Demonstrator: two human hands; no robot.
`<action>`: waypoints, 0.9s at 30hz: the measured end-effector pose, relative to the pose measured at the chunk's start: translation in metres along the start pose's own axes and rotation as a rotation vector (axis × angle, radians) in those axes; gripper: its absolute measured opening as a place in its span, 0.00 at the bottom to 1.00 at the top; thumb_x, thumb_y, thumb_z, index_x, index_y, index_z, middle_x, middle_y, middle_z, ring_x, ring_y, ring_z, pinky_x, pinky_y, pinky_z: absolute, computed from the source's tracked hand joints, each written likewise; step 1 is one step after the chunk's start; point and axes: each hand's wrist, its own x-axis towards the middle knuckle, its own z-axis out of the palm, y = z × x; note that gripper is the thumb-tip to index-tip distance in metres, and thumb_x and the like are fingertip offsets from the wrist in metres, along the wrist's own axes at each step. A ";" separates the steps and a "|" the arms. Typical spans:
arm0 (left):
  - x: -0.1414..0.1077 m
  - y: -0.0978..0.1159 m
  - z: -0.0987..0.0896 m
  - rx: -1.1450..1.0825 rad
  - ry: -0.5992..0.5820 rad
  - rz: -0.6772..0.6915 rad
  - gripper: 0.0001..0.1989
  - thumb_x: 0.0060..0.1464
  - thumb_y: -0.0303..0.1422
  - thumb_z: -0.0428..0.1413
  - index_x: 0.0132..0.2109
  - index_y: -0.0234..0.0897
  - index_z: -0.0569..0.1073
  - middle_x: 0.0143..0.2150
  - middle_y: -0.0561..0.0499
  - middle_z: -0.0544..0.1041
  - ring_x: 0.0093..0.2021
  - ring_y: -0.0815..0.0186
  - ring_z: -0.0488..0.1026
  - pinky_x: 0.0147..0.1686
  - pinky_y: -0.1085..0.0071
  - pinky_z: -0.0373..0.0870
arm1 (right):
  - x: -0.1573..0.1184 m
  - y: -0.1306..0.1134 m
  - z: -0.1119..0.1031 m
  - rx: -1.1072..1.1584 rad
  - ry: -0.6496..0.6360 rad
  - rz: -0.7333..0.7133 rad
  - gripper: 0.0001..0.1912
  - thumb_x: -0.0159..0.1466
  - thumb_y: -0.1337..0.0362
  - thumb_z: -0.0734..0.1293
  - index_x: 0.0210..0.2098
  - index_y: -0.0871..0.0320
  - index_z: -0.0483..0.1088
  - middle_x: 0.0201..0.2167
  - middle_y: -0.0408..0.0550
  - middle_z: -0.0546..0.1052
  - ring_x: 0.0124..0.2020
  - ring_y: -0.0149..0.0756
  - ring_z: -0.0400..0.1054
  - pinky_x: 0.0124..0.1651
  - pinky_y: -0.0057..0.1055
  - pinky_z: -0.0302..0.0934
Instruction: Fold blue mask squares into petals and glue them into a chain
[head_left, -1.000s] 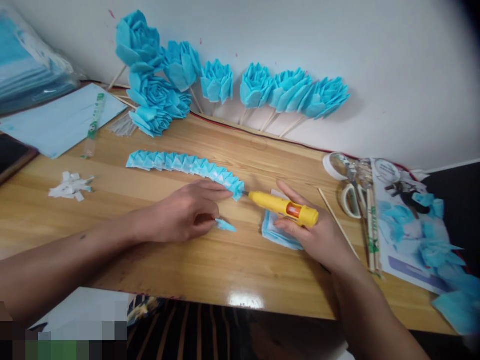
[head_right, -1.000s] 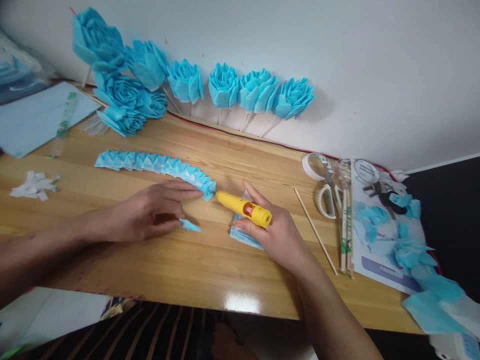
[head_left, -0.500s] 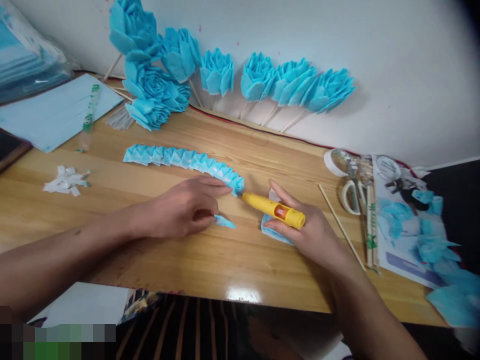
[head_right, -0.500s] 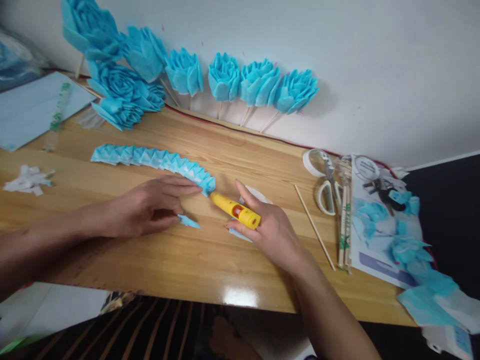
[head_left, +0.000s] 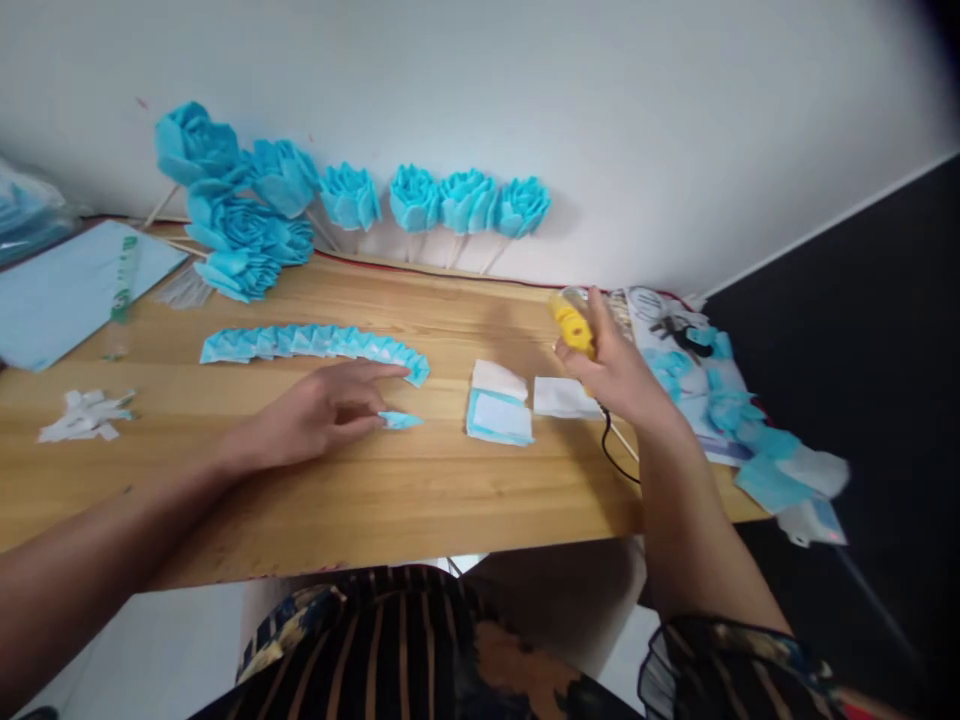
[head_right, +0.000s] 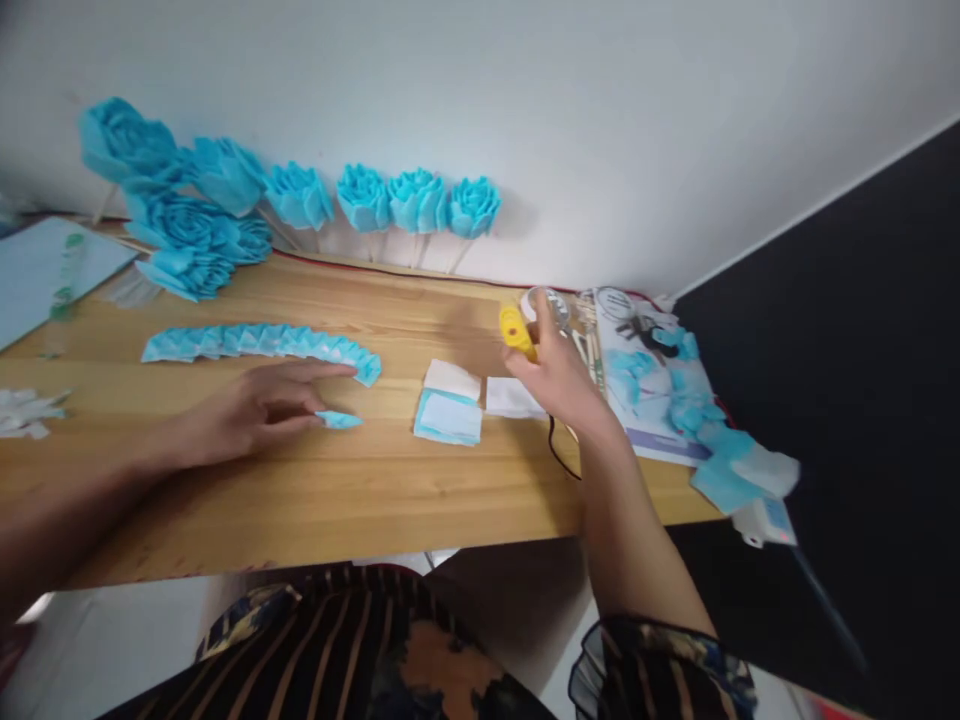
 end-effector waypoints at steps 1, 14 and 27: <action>0.000 -0.001 0.000 -0.019 0.015 0.006 0.11 0.61 0.37 0.55 0.35 0.38 0.77 0.65 0.47 0.70 0.62 0.56 0.68 0.61 0.56 0.64 | -0.003 0.007 -0.003 -0.128 -0.011 0.031 0.44 0.63 0.57 0.62 0.72 0.63 0.41 0.49 0.60 0.77 0.42 0.50 0.73 0.43 0.42 0.66; 0.006 0.000 -0.001 -0.320 0.416 0.033 0.12 0.58 0.39 0.59 0.31 0.36 0.76 0.35 0.48 0.77 0.37 0.65 0.73 0.42 0.63 0.70 | -0.016 -0.054 -0.003 -0.058 0.002 -0.325 0.17 0.66 0.62 0.62 0.52 0.56 0.73 0.50 0.54 0.78 0.54 0.49 0.70 0.58 0.47 0.61; 0.004 0.002 -0.006 -0.292 0.414 0.031 0.13 0.58 0.43 0.59 0.36 0.38 0.80 0.36 0.48 0.80 0.37 0.65 0.75 0.42 0.64 0.72 | 0.016 -0.125 0.053 0.492 -0.105 -0.240 0.09 0.61 0.59 0.67 0.32 0.57 0.75 0.30 0.44 0.79 0.32 0.34 0.69 0.39 0.31 0.62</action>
